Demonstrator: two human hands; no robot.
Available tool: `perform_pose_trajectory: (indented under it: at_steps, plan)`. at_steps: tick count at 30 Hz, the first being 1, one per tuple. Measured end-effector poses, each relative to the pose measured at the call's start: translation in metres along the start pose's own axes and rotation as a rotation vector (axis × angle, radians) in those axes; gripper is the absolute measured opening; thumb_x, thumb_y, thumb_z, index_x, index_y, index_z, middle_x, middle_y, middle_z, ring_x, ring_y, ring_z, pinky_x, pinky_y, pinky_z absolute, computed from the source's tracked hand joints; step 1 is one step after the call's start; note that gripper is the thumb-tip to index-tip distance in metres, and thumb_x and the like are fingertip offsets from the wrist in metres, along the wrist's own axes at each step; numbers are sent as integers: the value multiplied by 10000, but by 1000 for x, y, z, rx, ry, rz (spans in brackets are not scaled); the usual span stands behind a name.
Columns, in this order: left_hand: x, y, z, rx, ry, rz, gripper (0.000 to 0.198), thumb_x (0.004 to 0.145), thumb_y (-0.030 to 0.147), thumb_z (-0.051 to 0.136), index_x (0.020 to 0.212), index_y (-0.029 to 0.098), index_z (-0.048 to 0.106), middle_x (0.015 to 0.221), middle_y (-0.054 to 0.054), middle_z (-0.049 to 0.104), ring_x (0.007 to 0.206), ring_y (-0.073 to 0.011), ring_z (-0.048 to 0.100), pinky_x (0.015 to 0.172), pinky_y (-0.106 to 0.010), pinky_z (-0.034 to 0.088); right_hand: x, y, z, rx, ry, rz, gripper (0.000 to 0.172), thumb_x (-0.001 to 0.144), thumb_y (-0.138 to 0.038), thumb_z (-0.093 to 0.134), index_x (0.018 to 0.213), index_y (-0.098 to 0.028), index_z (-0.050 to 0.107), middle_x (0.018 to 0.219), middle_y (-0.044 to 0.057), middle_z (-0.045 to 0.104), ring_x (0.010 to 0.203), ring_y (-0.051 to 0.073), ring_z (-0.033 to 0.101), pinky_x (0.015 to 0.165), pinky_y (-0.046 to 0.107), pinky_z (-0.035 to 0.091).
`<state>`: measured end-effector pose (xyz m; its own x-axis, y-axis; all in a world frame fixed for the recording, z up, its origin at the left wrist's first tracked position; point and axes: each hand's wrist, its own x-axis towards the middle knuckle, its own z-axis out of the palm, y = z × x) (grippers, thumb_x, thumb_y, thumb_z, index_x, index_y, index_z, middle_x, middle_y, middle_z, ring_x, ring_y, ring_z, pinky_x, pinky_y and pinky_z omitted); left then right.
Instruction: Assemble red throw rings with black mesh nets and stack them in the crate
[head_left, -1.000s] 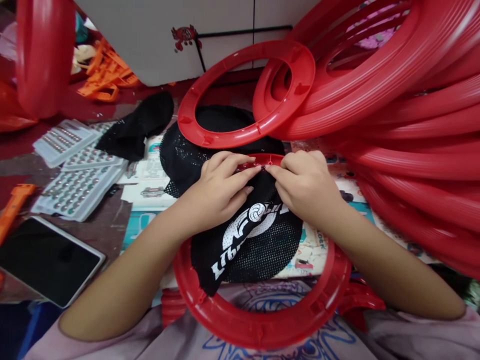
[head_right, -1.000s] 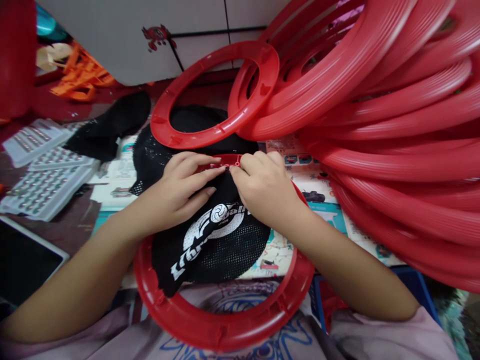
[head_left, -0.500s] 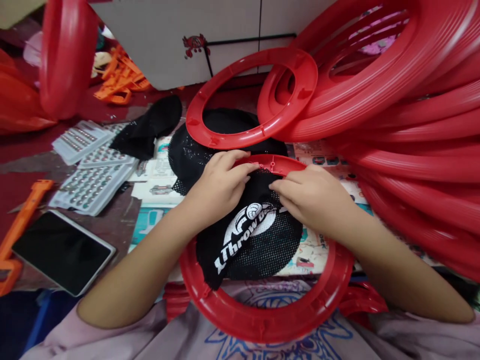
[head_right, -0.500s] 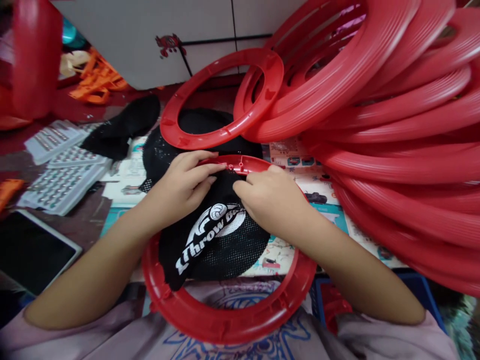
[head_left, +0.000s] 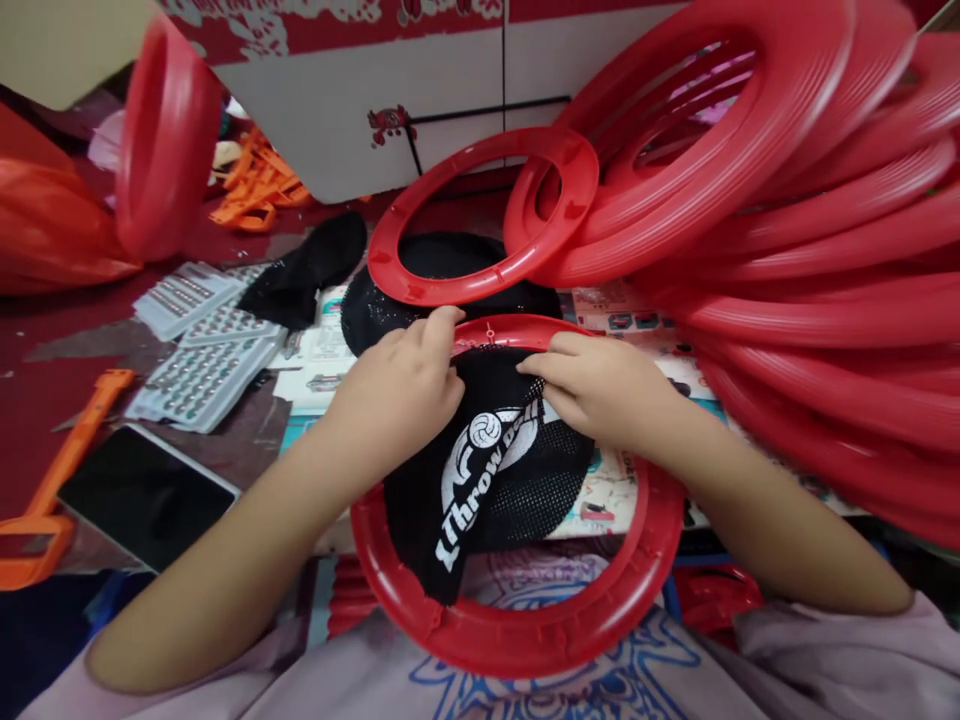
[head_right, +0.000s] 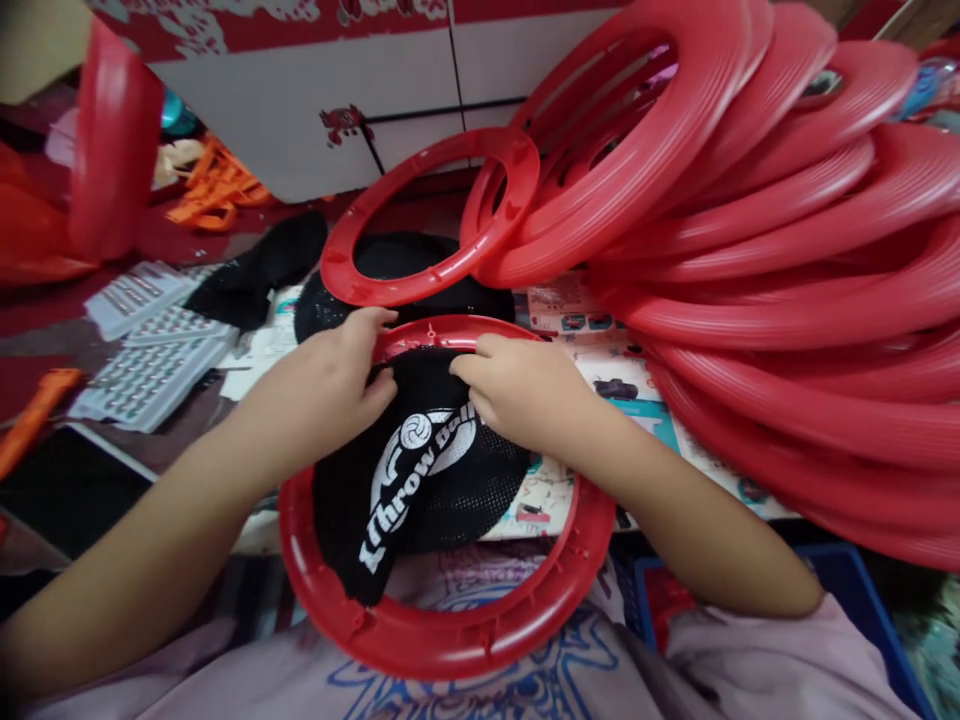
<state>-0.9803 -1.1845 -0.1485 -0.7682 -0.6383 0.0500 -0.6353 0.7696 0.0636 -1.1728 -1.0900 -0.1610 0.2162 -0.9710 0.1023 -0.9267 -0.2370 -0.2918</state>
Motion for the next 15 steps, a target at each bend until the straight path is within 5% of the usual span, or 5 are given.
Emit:
perform_pose_trajectory:
  at_steps: [5, 15]
  plan:
    - [17, 2, -12, -242, -100, 102, 272, 841, 200, 455, 1050, 121, 611, 1071, -130, 659, 1004, -282, 627, 886, -420, 506, 0, 10, -1, 44, 183, -106, 358, 852, -148, 437, 1053, -189, 732, 823, 58, 637, 744, 179, 582, 625, 278, 365]
    - [29, -5, 11, -661, 13, 107, 140, 850, 245, 579, 874, 166, 692, 1028, -58, 643, 969, -188, 618, 885, -327, 474, -4, 15, -6, 191, 210, -190, 358, 847, -103, 426, 1027, -117, 736, 802, 64, 631, 708, 149, 568, 657, 259, 424]
